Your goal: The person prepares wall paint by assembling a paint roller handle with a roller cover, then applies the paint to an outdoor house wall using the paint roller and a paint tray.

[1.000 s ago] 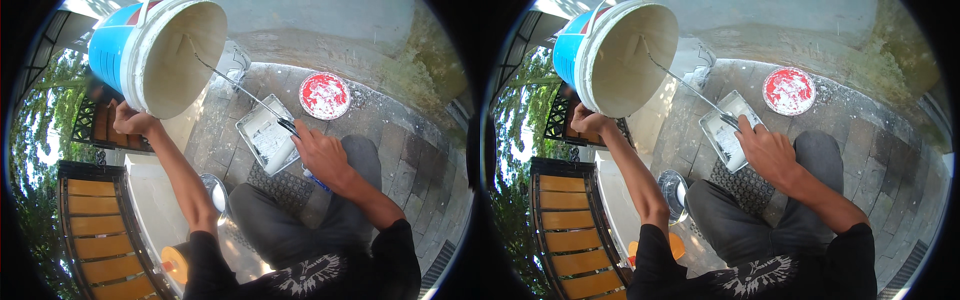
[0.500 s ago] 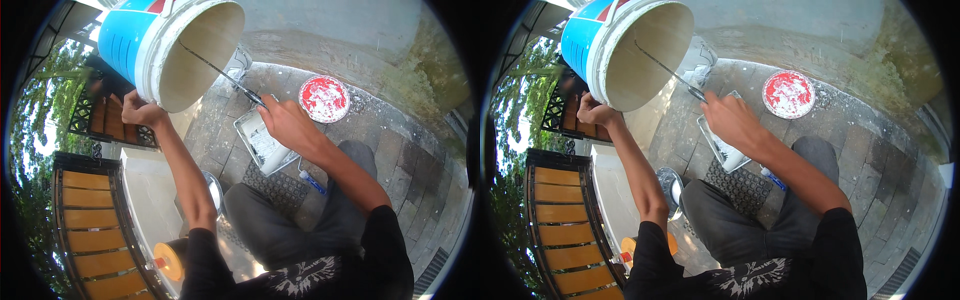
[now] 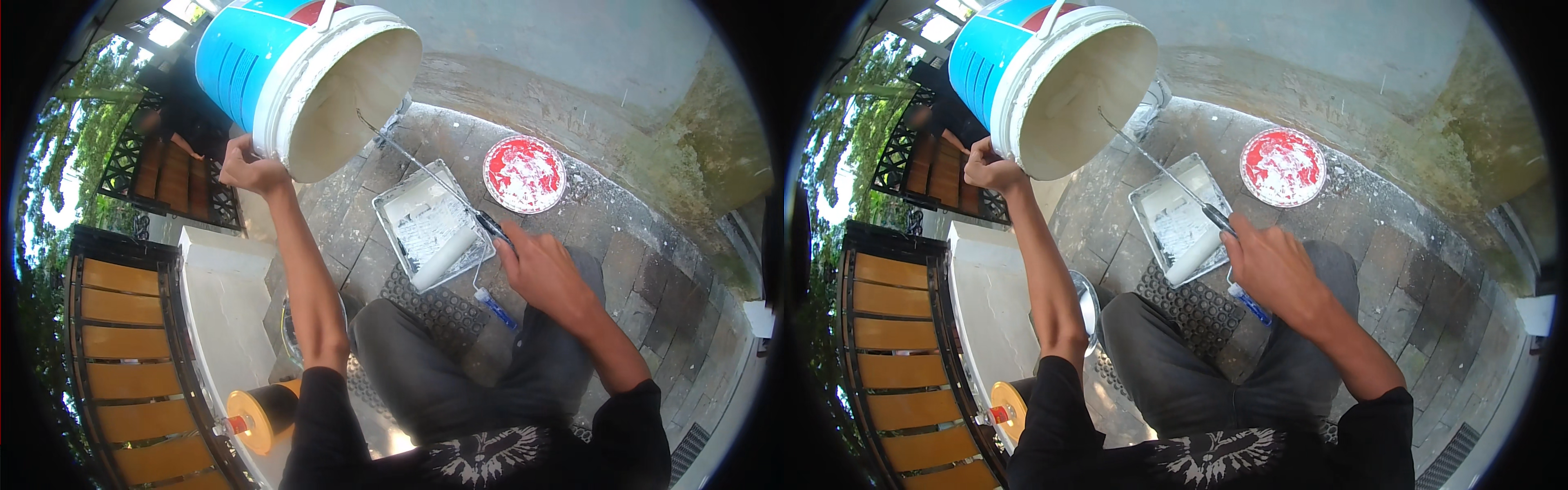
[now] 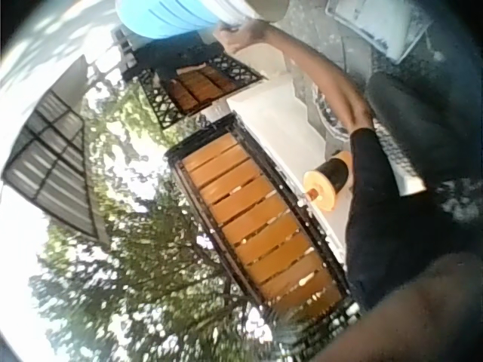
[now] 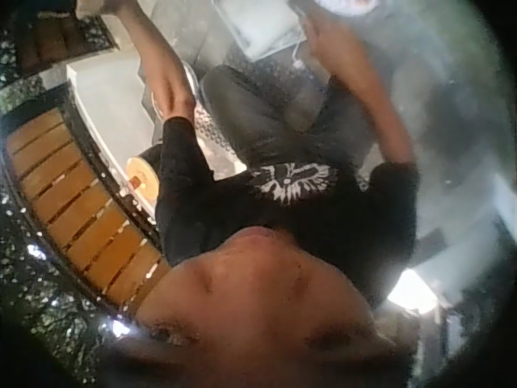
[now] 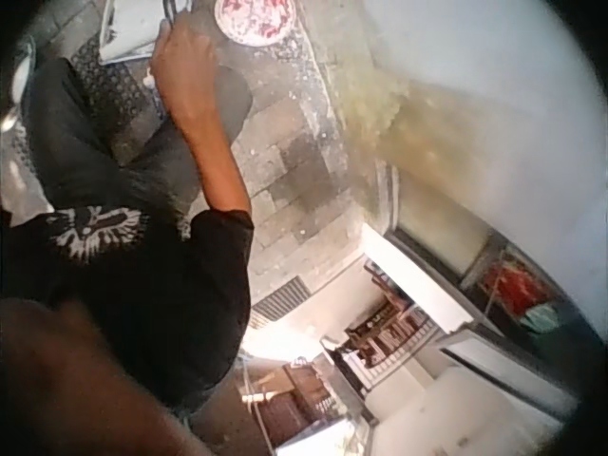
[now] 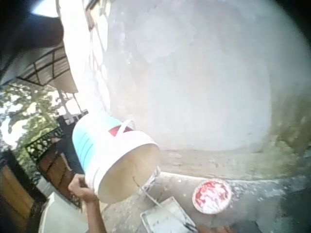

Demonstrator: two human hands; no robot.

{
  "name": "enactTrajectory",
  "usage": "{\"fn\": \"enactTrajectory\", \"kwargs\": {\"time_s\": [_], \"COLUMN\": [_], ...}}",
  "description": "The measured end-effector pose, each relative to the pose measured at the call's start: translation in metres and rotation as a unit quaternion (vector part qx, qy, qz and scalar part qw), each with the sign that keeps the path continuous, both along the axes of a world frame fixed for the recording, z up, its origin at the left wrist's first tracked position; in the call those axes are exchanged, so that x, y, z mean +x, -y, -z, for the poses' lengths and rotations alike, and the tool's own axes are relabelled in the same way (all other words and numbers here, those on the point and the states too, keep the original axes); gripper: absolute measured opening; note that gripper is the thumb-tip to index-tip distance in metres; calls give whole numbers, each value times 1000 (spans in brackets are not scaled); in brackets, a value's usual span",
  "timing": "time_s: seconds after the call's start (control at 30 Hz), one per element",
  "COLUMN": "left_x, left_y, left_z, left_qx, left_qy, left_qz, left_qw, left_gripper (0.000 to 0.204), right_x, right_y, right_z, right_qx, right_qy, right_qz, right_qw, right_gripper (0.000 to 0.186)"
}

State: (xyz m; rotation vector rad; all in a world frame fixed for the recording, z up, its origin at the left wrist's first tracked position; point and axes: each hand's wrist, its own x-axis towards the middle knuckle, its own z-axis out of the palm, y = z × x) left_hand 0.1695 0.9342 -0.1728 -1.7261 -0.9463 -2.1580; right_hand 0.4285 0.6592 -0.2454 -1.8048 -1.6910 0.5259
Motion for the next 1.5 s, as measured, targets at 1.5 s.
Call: {"fn": "enactTrajectory", "kwargs": {"time_s": [1.5], "left_x": [16], "left_y": [30], "left_z": [-25], "left_qx": [19], "left_qy": [-116], "left_qz": [176], "left_qw": [977], "left_gripper": [40], "right_x": [-38], "right_y": [-103], "right_z": [81], "right_qx": [234], "right_qy": [-186], "right_qz": [31], "right_qw": [954], "right_gripper": [25]}}
